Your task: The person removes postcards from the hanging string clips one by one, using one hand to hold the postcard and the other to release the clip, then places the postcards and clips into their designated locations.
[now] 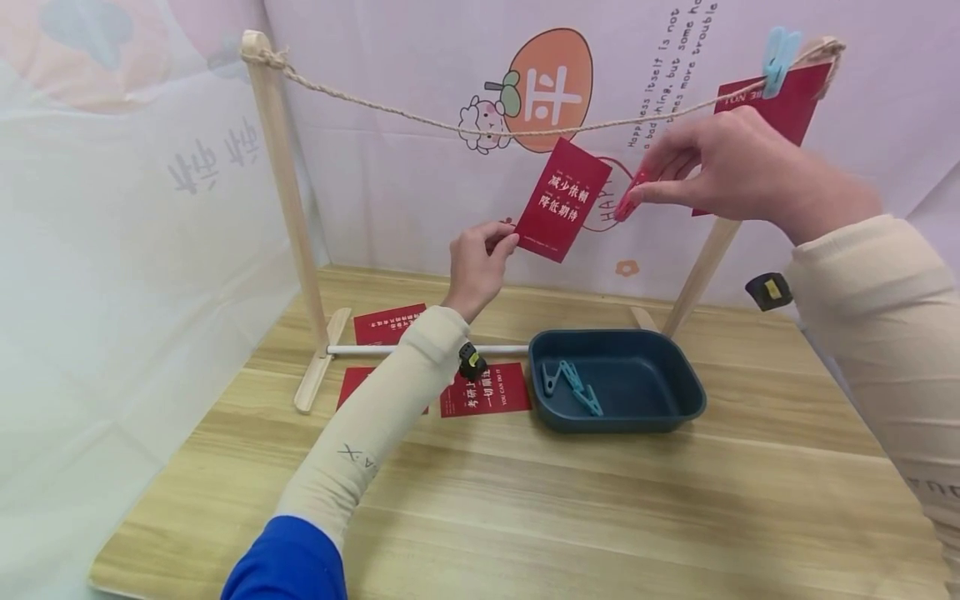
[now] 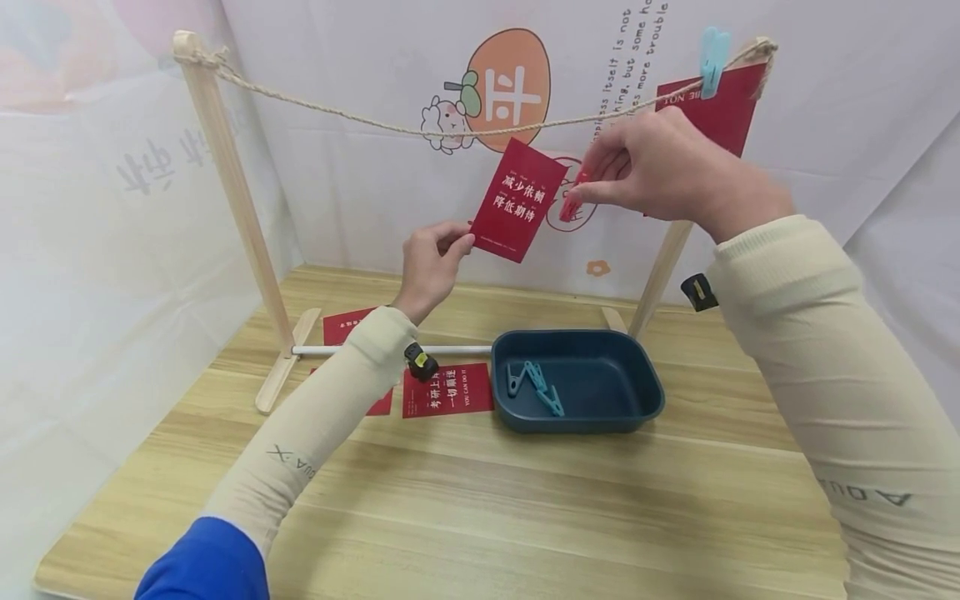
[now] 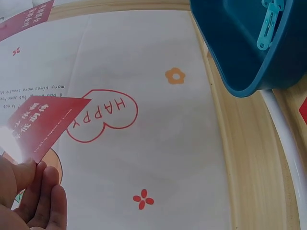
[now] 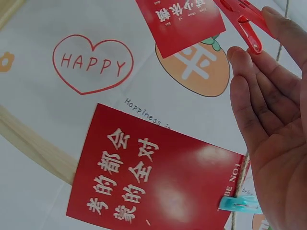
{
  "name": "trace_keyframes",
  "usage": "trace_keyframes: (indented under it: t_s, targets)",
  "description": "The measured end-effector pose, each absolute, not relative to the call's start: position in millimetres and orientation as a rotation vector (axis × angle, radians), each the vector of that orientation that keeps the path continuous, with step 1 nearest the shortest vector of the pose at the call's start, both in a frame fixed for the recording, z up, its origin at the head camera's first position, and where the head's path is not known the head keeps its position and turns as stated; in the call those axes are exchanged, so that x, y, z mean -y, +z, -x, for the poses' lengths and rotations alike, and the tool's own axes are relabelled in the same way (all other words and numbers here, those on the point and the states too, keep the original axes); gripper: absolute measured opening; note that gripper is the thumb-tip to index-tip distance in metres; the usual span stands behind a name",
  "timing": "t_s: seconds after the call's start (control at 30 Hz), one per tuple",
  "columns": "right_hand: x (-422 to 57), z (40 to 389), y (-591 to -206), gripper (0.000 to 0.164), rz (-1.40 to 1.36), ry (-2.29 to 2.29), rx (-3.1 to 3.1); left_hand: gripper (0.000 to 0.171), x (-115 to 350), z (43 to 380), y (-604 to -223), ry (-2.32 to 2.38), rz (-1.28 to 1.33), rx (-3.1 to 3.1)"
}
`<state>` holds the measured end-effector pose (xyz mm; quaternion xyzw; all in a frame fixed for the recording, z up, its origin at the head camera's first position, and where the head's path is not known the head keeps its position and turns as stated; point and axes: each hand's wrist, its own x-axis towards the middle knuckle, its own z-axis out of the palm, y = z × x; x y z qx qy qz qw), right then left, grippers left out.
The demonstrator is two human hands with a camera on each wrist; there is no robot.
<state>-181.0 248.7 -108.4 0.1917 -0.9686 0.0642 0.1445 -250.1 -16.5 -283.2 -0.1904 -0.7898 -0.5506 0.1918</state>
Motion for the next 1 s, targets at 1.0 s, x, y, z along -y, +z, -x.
trace_keyframes:
  t_s: [1.0]
  targets:
    - [-248.0, 190.6, -152.6, 0.036, -0.65, 0.296, 2.854, 0.026, 37.1, 257.0, -285.5, -1.5, 0.463, 2.219]
